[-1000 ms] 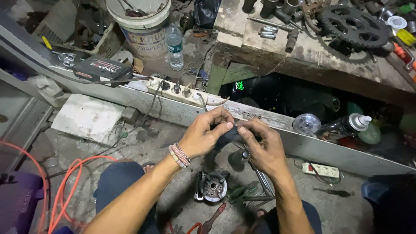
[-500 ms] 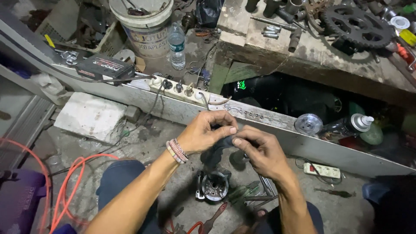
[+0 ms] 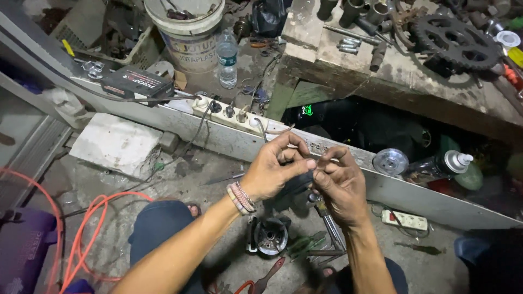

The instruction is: Cleaning the interior of a motorcycle engine component using a small hand tool to remove debris.

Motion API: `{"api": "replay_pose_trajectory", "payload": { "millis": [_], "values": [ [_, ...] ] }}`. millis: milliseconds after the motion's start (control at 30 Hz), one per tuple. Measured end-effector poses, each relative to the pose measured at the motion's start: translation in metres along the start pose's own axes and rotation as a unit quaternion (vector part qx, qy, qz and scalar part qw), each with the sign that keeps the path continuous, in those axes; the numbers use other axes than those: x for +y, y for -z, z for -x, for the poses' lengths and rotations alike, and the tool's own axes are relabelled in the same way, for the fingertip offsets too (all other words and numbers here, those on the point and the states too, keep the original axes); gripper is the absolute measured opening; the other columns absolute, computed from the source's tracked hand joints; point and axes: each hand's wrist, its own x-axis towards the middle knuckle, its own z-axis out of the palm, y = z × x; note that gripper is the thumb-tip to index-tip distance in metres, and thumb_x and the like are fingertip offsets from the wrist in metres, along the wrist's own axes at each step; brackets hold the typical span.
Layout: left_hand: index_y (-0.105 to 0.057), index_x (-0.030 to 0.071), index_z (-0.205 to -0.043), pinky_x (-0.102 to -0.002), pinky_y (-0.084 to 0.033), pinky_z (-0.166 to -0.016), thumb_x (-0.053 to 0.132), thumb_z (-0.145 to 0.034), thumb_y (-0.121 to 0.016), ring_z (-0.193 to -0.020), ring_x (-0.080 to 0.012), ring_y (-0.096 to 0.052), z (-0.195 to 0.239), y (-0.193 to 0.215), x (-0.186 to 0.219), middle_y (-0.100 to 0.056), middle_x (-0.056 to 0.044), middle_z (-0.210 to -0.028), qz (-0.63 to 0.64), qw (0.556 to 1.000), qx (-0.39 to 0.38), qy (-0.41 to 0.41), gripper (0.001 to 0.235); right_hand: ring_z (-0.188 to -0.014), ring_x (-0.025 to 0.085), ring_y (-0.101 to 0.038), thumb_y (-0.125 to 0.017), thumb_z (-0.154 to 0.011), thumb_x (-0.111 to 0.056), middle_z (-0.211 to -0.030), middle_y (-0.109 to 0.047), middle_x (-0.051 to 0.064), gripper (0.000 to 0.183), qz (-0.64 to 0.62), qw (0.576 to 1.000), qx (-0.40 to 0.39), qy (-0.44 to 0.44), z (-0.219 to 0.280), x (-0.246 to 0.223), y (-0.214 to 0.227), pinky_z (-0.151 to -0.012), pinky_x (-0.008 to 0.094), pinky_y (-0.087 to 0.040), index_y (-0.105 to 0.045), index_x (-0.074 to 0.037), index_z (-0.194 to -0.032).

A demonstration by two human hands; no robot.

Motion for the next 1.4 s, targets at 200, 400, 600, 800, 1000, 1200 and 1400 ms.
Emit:
{"api": "replay_pose_trajectory", "payload": {
  "millis": [200,400,600,800,1000,1200,1400],
  "values": [
    [-0.057,0.011,-0.110,-0.022,-0.049,-0.068,0.011,-0.093,-0.072,-0.070,-0.0059,-0.057,0.006,-0.001,0.006,-0.067,0.000,-0.069,-0.098,0.994,0.042,-0.008,0.023,-0.069,0.017,-0.061,-0.064,-0.097,-0.010,-0.083,-0.070,0.019,0.026,0.036,0.998,0.047,-0.011,0.000,0.026,0.008,-0.051,0.023,-0.048,-0.070,0.008,-0.115],
    [-0.061,0.010,-0.105,-0.022,-0.049,-0.064,0.011,-0.095,-0.068,-0.067,-0.0073,-0.060,0.005,-0.002,0.019,-0.069,-0.003,-0.071,-0.128,0.989,0.073,-0.024,0.013,-0.064,0.020,-0.059,-0.070,-0.094,-0.006,-0.074,-0.064,0.018,0.015,0.000,0.994,0.109,-0.011,-0.002,0.024,-0.005,-0.052,0.025,-0.050,-0.070,0.007,-0.102],
    [-0.071,0.006,-0.103,-0.024,-0.054,-0.075,0.020,-0.086,-0.081,-0.081,-0.0075,-0.065,0.002,-0.003,0.028,-0.075,-0.006,-0.086,-0.037,0.999,0.031,-0.012,0.024,-0.055,0.013,-0.060,-0.070,-0.096,-0.015,-0.065,-0.062,0.014,0.021,0.016,0.988,0.152,-0.009,-0.004,0.021,0.001,-0.046,0.019,-0.047,-0.066,0.004,-0.103],
    [-0.076,0.006,-0.107,-0.032,-0.055,-0.089,0.012,-0.083,-0.084,-0.096,-0.0105,-0.067,0.001,-0.001,0.032,-0.076,-0.007,-0.095,-0.066,0.996,0.011,-0.059,0.026,-0.066,0.014,-0.062,-0.069,-0.097,-0.011,-0.075,-0.068,0.018,0.016,-0.020,0.989,0.146,-0.031,-0.004,0.020,0.002,-0.051,0.018,-0.047,-0.066,0.003,-0.104],
    [-0.079,0.012,-0.094,-0.037,-0.054,-0.091,0.017,-0.081,-0.085,-0.096,-0.0239,-0.073,-0.002,0.002,0.024,-0.077,-0.007,-0.091,-0.196,0.972,0.033,-0.126,0.015,-0.066,0.017,-0.063,-0.068,-0.097,-0.007,-0.077,-0.067,0.017,0.012,0.009,0.992,0.111,-0.057,-0.007,0.032,0.016,-0.047,0.021,-0.046,-0.066,0.002,-0.104],
    [-0.075,0.011,-0.094,-0.042,-0.053,-0.086,0.019,-0.088,-0.075,-0.088,-0.0345,-0.073,0.005,0.002,0.025,-0.078,-0.009,-0.084,-0.295,0.949,0.027,-0.111,0.010,-0.046,0.013,-0.056,-0.068,-0.095,-0.004,-0.068,-0.068,0.017,0.020,0.034,0.990,0.097,-0.091,-0.008,0.010,0.005,-0.038,0.019,-0.038,-0.060,0.000,-0.113],
    [-0.074,0.006,-0.093,-0.040,-0.055,-0.077,0.012,-0.089,-0.071,-0.084,-0.0333,-0.075,0.004,0.005,0.024,-0.077,-0.013,-0.080,-0.272,0.959,0.061,-0.059,0.008,-0.058,0.011,-0.066,-0.082,-0.080,-0.004,-0.079,-0.073,0.014,0.050,0.180,0.976,0.071,-0.097,-0.009,-0.010,-0.004,-0.047,0.020,-0.048,-0.063,-0.001,-0.126]
  ]
}}
